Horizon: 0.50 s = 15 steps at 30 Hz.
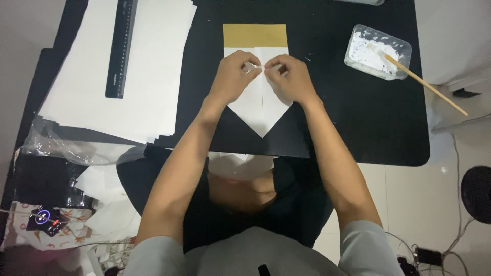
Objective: The person is manually folding a paper bag and using a brush to apply glue to the seams.
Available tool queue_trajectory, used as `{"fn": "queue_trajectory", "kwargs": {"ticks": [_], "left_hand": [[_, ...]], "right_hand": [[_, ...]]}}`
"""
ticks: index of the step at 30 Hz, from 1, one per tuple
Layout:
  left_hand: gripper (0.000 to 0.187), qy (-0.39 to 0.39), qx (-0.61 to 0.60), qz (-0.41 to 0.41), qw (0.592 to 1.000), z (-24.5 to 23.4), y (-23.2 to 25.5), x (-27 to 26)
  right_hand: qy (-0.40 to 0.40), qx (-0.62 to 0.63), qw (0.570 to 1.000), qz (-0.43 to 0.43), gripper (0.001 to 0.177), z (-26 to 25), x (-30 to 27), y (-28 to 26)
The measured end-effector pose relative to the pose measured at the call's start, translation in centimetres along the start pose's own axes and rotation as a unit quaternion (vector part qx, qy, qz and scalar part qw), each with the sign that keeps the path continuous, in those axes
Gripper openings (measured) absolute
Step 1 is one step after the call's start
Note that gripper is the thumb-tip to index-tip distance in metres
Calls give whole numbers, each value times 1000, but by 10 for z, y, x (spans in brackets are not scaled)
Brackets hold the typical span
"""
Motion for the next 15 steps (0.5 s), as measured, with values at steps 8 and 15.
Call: {"fn": "queue_trajectory", "kwargs": {"ticks": [8,15], "left_hand": [[11,-110,155,-73,979,-17,-1,-60],[14,-61,214,-6,975,-12,-3,-77]], "right_hand": [[-13,-120,991,51,10,-6,-59,-25],[-26,-177,984,23,17,-2,-79,-40]]}}
Point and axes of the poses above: each hand's wrist, its own x-axis towards the middle knuckle, its own z-axis out of the palm, y = z × x, the point moved 7 cm from there along x, towards the middle knuckle, and after that the axes turned 12 degrees about x, right-handed, at the moved point
